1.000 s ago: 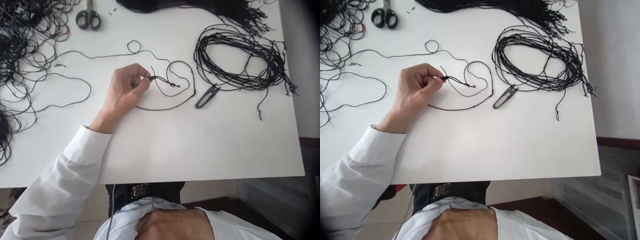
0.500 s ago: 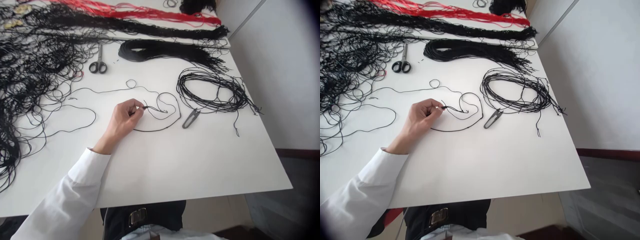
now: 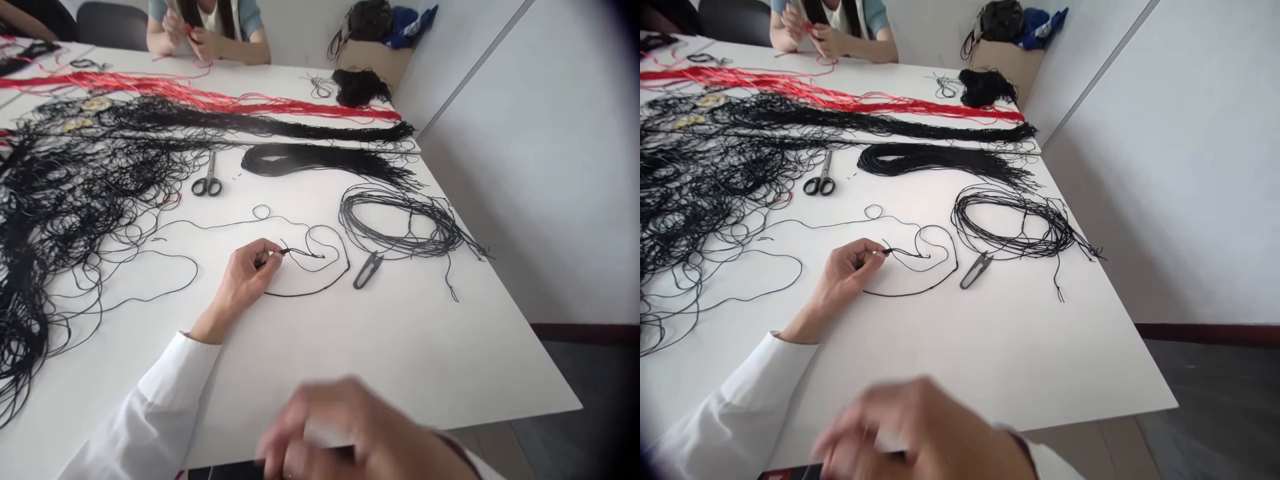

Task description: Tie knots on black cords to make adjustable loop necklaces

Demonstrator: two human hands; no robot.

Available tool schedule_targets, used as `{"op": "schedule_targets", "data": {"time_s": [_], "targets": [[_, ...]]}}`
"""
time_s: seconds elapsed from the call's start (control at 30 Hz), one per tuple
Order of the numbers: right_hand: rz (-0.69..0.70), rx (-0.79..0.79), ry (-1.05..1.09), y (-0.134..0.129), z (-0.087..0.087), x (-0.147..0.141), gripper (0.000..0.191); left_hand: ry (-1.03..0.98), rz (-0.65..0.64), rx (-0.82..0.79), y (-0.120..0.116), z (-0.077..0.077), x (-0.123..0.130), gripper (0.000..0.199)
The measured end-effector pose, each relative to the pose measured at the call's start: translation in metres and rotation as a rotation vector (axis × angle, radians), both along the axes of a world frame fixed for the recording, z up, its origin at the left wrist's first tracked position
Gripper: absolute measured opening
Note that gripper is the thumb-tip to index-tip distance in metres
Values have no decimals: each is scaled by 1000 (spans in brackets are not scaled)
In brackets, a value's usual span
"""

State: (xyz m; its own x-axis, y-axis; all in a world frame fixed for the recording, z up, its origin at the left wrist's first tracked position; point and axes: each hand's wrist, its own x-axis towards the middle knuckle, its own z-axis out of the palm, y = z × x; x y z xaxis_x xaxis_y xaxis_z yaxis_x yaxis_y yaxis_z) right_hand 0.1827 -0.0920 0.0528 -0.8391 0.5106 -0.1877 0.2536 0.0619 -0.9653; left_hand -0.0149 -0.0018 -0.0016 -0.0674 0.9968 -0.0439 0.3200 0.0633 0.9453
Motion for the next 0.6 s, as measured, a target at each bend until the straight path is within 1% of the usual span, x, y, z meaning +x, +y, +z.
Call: {"op": "schedule_targets", "data": {"time_s": [0.03, 0.07, 0.1, 0.13, 0.17, 0.23, 0.3, 0.37, 0.47, 0.6], "targets": [[-247, 72, -20, 18, 3, 2, 31, -8, 4, 2, -1, 1, 0, 16], [-457, 209, -16, 37, 4, 1, 28, -16, 4, 0, -2, 3, 1, 17], [-606, 379, -16, 56, 2, -1, 28, -25, -1, -7, -2, 4, 1, 18], [-667, 531, -22, 74, -2, -4, 29, -35, -6, -15, -3, 5, 1, 19], [-658, 606, -37, 90, -8, -7, 28, -41, -14, -24, -4, 5, 1, 20], [-553, 571, -109, 113, -21, -15, 21, -38, -32, -25, -4, 5, 0, 22], [-495, 510, -148, 122, -31, -20, 19, -21, -44, -19, -3, 3, 0, 22], [-512, 496, -140, 123, -37, -21, 22, -4, -48, -17, -1, 1, 0, 22], [-545, 478, -114, 120, -42, -20, 19, -11, -55, -26, 1, 1, -1, 20], [-512, 481, -118, 118, -50, -19, 18, -24, -48, -43, 1, 3, -1, 23]]}}
